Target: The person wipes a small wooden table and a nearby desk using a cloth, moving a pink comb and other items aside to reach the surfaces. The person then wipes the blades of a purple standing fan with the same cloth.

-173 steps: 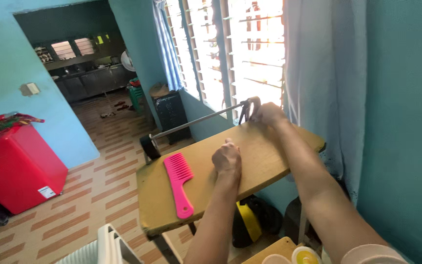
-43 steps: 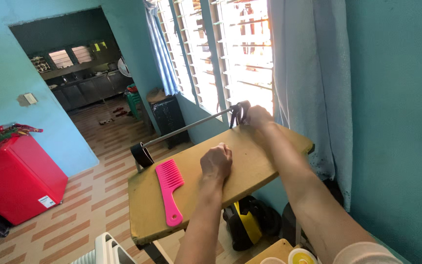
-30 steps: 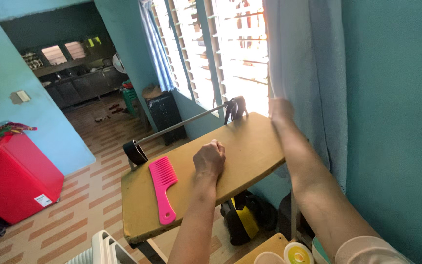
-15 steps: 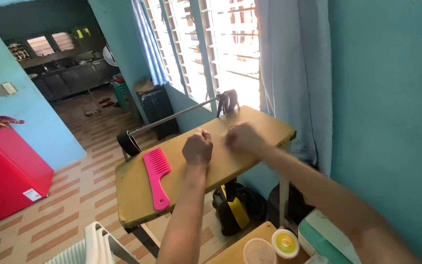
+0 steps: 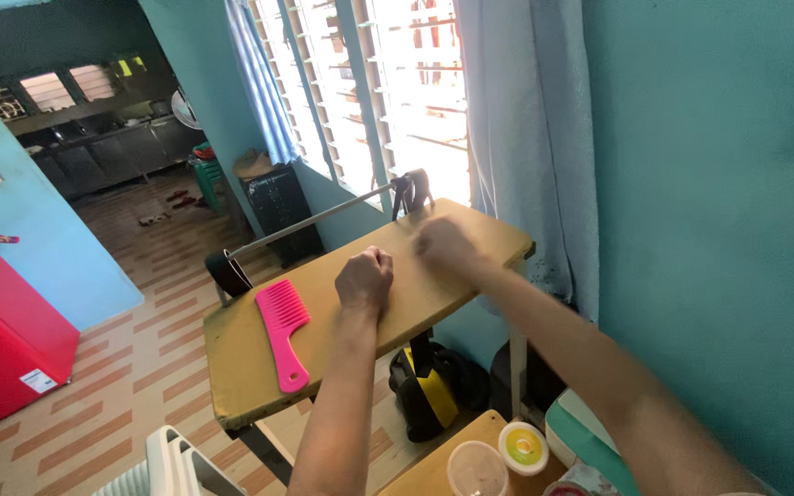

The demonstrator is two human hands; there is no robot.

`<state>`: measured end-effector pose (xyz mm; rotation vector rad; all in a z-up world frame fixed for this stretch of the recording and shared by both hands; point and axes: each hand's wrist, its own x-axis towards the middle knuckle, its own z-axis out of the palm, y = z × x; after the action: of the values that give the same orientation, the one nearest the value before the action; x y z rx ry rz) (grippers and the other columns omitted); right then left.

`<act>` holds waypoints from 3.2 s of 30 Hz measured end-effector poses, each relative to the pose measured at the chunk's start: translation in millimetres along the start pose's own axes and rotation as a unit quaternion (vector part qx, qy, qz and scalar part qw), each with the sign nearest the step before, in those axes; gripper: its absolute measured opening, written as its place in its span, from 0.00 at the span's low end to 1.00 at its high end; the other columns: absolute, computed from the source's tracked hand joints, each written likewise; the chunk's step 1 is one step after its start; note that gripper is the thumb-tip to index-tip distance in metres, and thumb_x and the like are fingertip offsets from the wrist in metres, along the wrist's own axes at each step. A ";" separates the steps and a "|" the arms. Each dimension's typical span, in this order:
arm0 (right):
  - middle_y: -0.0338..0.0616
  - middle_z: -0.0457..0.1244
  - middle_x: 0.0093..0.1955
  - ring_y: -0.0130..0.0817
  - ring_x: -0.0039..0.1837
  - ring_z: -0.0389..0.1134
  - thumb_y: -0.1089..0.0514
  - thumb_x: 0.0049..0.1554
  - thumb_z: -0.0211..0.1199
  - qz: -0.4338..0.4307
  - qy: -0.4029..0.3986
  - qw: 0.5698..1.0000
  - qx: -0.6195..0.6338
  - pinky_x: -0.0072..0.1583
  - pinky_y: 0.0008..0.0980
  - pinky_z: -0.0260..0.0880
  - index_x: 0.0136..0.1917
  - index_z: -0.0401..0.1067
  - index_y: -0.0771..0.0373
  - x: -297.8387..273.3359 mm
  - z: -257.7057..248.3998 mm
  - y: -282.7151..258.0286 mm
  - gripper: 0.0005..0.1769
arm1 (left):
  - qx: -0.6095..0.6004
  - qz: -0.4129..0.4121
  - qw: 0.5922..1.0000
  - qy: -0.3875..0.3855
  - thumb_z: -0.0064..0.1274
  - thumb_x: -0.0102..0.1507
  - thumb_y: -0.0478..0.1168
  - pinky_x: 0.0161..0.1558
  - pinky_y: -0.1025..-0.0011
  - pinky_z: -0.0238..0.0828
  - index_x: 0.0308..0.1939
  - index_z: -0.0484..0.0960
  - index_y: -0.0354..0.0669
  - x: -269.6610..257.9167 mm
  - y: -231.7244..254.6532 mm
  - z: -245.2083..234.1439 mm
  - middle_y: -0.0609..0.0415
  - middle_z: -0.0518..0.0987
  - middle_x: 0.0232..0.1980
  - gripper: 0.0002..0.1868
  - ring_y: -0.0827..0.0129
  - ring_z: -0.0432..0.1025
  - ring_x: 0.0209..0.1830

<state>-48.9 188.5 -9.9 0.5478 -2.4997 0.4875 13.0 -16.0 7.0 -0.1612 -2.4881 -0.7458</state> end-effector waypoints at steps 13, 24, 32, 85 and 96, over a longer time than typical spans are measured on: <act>0.40 0.74 0.44 0.38 0.51 0.71 0.61 0.47 0.67 -0.081 -0.038 0.994 0.061 0.57 0.38 0.71 0.41 0.85 0.53 -28.4 -1.0 -26.1 0.09 | -0.004 0.000 1.000 -0.005 0.44 0.66 0.52 0.46 0.54 0.76 0.40 0.86 0.47 4.1 1.9 -3.4 0.43 0.84 0.39 0.19 0.48 0.79 0.42; 0.47 0.73 0.44 0.32 0.44 0.71 0.62 0.55 0.65 0.200 -0.094 0.975 0.010 0.52 0.36 0.74 0.42 0.83 0.58 -38.5 -92.6 -4.0 0.06 | 0.007 0.002 0.999 -0.031 0.42 0.67 0.51 0.47 0.55 0.76 0.41 0.86 0.47 -0.6 10.3 -9.2 0.44 0.85 0.39 0.19 0.50 0.80 0.42; 0.37 0.70 0.42 0.30 0.44 0.73 0.64 0.43 0.70 0.027 0.030 0.997 0.066 0.50 0.32 0.76 0.36 0.82 0.55 -82.8 -94.5 19.6 0.07 | 0.035 0.029 0.993 -0.111 0.50 0.61 0.55 0.49 0.58 0.76 0.40 0.86 0.54 -6.0 13.9 -10.4 0.48 0.86 0.40 0.15 0.54 0.80 0.45; 0.58 0.70 0.54 0.50 0.58 0.73 0.56 0.55 0.64 0.164 -0.030 0.979 -0.117 0.61 0.43 0.73 0.50 0.81 0.64 128.2 36.6 110.4 0.13 | 0.137 -0.133 0.977 -0.099 0.45 0.66 0.51 0.44 0.64 0.79 0.50 0.78 0.35 6.6 42.2 30.1 0.43 0.85 0.44 0.22 0.58 0.83 0.42; 0.58 0.71 0.48 0.52 0.50 0.74 0.50 0.53 0.69 0.196 -0.078 0.967 -0.144 0.55 0.44 0.74 0.46 0.81 0.68 55.4 -32.7 161.2 0.17 | 0.131 -0.121 0.981 -0.071 0.45 0.66 0.51 0.43 0.62 0.80 0.47 0.80 0.37 6.9 33.6 35.4 0.41 0.85 0.44 0.21 0.55 0.83 0.42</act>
<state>-154.2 324.9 10.8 -0.0265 -2.7756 0.2181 -0.5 31.1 1.7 0.1923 -2.7461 -0.5068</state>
